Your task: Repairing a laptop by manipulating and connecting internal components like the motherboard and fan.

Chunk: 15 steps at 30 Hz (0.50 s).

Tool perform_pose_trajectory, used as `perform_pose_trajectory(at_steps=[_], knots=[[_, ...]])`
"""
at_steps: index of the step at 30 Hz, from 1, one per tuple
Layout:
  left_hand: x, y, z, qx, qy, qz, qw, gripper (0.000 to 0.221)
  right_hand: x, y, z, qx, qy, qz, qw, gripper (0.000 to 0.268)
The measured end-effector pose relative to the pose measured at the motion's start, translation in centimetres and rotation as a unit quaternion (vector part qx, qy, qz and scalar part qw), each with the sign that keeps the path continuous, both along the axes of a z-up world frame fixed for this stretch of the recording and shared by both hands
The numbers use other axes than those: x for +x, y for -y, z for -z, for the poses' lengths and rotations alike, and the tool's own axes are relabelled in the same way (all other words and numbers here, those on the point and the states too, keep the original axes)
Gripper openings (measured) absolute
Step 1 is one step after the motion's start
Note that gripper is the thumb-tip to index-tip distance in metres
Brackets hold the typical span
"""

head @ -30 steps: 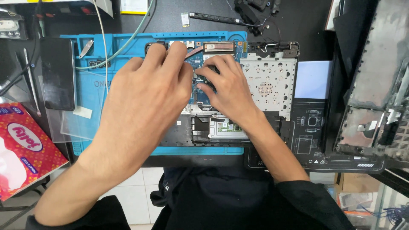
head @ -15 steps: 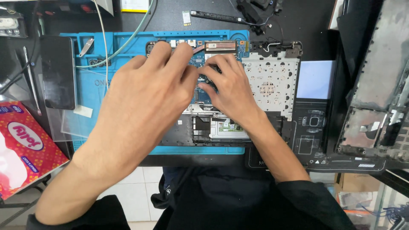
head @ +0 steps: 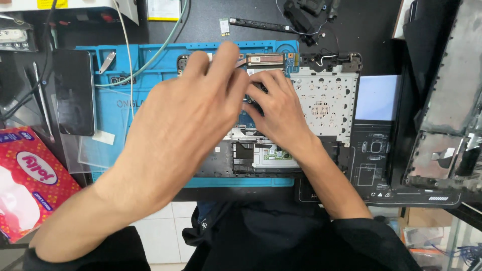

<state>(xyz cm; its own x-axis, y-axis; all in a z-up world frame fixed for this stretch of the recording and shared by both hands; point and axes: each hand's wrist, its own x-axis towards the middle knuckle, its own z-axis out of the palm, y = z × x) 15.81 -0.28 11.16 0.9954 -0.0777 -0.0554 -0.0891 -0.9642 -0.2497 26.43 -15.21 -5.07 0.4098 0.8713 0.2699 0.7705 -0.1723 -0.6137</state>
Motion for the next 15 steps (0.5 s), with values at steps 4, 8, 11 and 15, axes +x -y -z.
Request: perform_pose_trajectory(at_steps=[4,8,11,15], knots=[[0.21,0.05,0.16,0.019,-0.026,-0.034,0.999,0.026,0.07,0.07,0.04,-0.002,-0.008,0.000,1.000,0.036],[0.22,-0.12,0.02,-0.005,-0.036,0.014,0.999,0.028,0.10,0.15,0.35,0.003,-0.003,0.001,1.000,0.037],[-0.06,0.07,0.45,0.008,-0.004,-0.013,1.000,0.032,-0.04,0.26,0.20,0.009,-0.002,-0.001,1.000,0.037],[0.31,-0.01,0.18,0.018,-0.010,-0.009,1.000,0.029,0.01,-0.06,0.28,0.004,0.005,-0.004,1.000,0.036]])
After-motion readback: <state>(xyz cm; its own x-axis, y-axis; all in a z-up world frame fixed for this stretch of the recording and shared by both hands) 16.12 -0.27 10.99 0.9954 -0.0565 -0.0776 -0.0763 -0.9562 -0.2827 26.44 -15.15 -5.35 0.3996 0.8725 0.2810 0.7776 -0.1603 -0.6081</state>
